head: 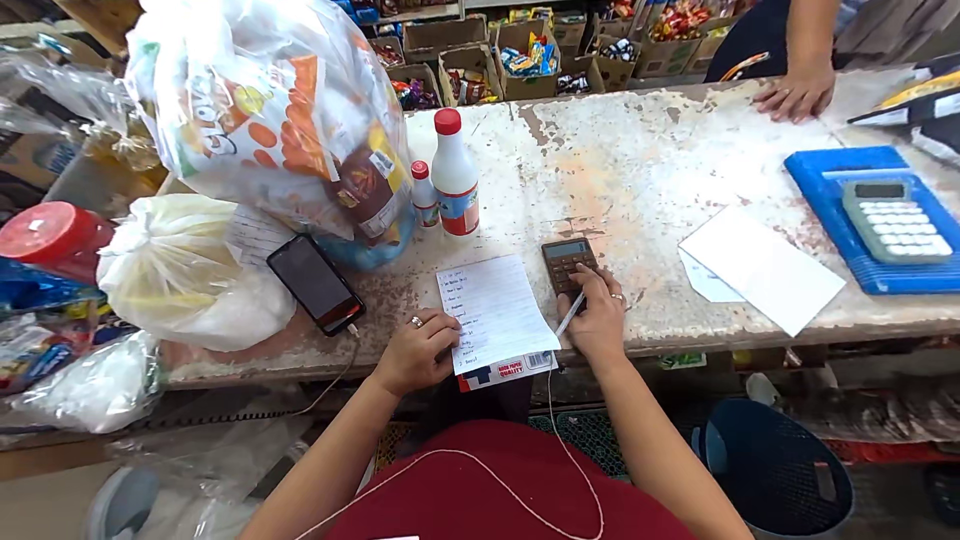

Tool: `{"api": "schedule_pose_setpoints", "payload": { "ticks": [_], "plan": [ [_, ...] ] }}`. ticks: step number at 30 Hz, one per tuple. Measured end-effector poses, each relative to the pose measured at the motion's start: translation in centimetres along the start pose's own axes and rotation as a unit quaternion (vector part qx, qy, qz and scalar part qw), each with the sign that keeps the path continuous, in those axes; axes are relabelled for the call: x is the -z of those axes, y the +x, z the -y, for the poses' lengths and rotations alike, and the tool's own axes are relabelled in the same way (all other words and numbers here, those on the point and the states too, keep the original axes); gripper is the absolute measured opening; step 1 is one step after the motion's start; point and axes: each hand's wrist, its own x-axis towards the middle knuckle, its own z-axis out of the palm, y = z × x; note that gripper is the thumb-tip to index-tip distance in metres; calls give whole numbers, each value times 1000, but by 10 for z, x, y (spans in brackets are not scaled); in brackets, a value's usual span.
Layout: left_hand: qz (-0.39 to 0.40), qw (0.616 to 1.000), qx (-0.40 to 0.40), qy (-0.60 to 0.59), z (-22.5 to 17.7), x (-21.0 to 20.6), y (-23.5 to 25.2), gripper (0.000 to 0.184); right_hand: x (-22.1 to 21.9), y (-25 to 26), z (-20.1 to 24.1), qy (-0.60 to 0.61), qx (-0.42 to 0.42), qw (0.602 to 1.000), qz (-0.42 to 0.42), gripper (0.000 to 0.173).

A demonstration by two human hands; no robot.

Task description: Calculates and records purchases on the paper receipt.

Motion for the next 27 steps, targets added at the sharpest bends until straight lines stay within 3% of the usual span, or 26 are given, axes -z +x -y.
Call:
{"api": "schedule_pose_setpoints", "payload": {
  "ticks": [8,12,16,24,27],
  "plan": [
    [-27,997,-68,30,-3,2,-4,40,1,0,1,4,5,1000,-5,39],
    [-4,995,-87,43,0,1,-6,45,0,1,0,13,2,1000,-21,38],
    [-1,995,-89,40,1,1,-5,48,-2,3,-4,28,5,999,-36,37],
    [-20,994,-102,42,1,5,-2,71,1,6,1,29,-21,999,-6,40],
    [-15,995,-91,30,0,4,-7,68,0,2,0,27,3,1000,-13,41]
  ]
}}
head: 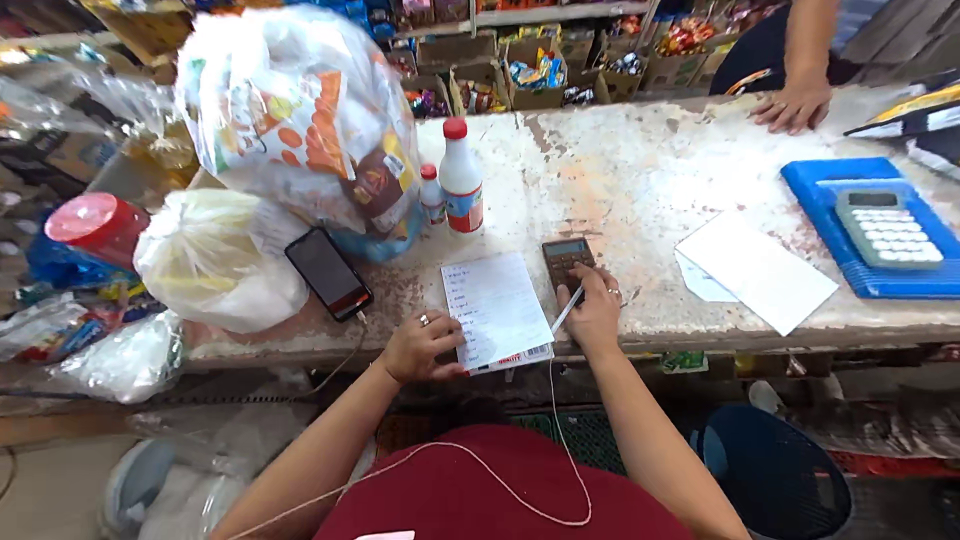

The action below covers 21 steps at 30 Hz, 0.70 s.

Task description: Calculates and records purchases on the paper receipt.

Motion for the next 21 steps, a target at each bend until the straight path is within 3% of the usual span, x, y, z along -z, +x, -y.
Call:
{"api": "schedule_pose_setpoints", "payload": {
  "ticks": [4,6,13,21],
  "plan": [
    [-32,998,54,-11,-1,-4,0,37,-4,1,-4,-6,12,1000,-17,43],
    [-47,995,93,-6,-1,-4,4,30,-2,1,0,-3,10,1000,-11,40],
    [-31,967,246,-52,4,-5,11,38,-4,-1,-5,1,16,999,-30,38],
    [16,966,258,-23,4,-6,17,48,-1,-1,-1,1,2,1000,-12,36]
  ]
}}
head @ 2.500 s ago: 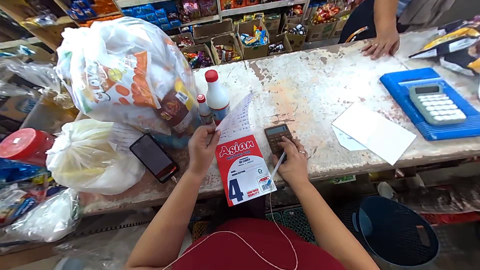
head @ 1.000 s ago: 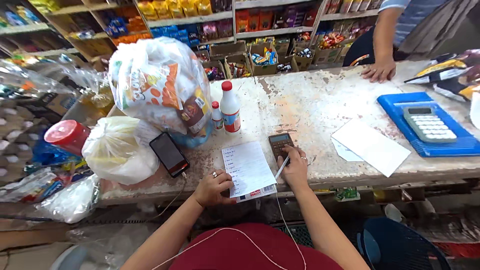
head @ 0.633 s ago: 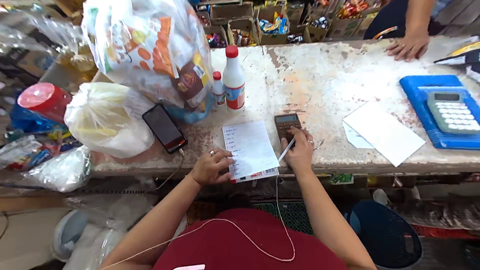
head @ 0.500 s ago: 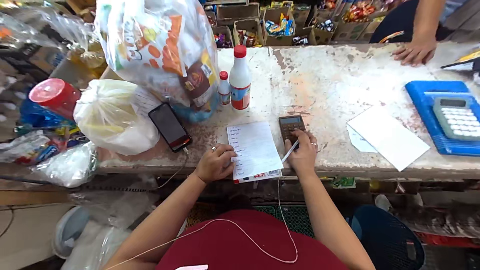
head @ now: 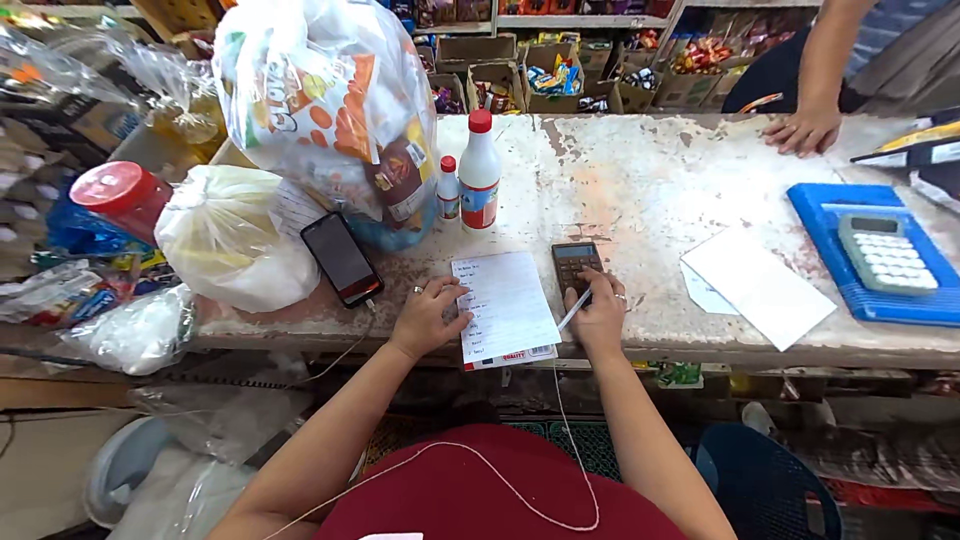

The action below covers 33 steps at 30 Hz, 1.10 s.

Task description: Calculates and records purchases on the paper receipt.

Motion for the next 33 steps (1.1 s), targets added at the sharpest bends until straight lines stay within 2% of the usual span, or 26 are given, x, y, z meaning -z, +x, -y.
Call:
{"api": "schedule_pose_setpoints", "payload": {
  "ticks": [15,20,28,30,33],
  "plan": [
    [-18,1000,-17,3,2,-3,-3,38,-2,1,-3,19,-5,1000,-18,36],
    [0,1000,-19,-5,0,0,-3,31,-4,0,-5,18,-4,1000,-25,38],
    [7,1000,-24,-5,1,-1,-3,33,-2,-2,1,-3,-38,999,-36,41],
    [10,1000,-20,-10,0,-1,-2,33,-1,-5,2,6,-43,997,-64,43],
    [20,999,-14,-26,-1,0,-1,33,-3,-11,-2,33,-6,992,-123,40]
  ]
}}
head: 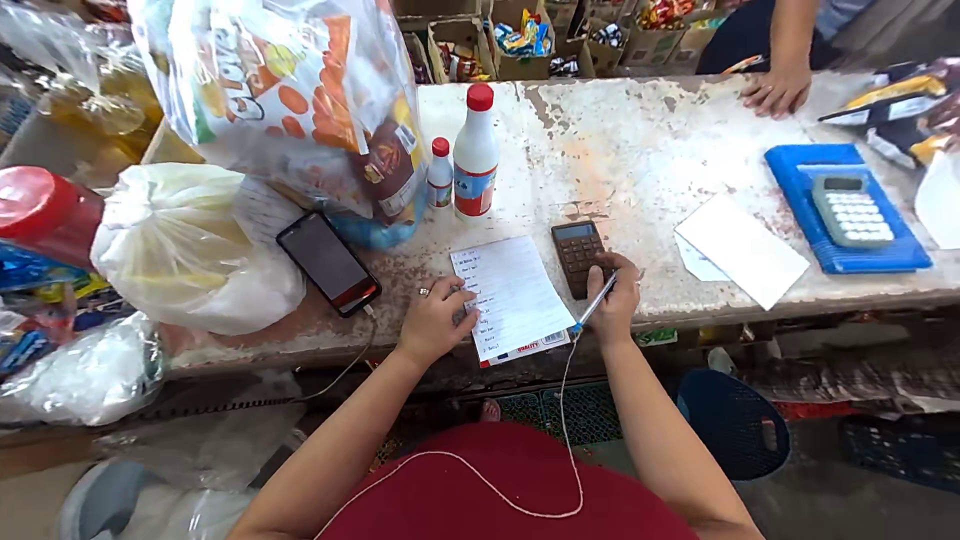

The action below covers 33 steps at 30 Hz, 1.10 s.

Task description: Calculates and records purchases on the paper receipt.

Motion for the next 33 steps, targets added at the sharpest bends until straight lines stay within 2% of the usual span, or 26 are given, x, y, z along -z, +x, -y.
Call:
{"api": "schedule_pose_setpoints", "payload": {
  "ticks": [4,8,13,33],
  "plan": [
    [12,1000,2,-12,0,1,2,33,-3,0,1,36,26,998,-40,37],
    [23,1000,6,-10,0,0,1,34,-5,-1,-3,36,16,997,-58,35],
    [29,1000,3,-12,0,1,-1,34,-3,1,4,-12,-35,999,-32,39],
    [57,998,-20,-20,0,1,0,30,-3,3,4,-27,-19,999,-32,39]
  ]
}}
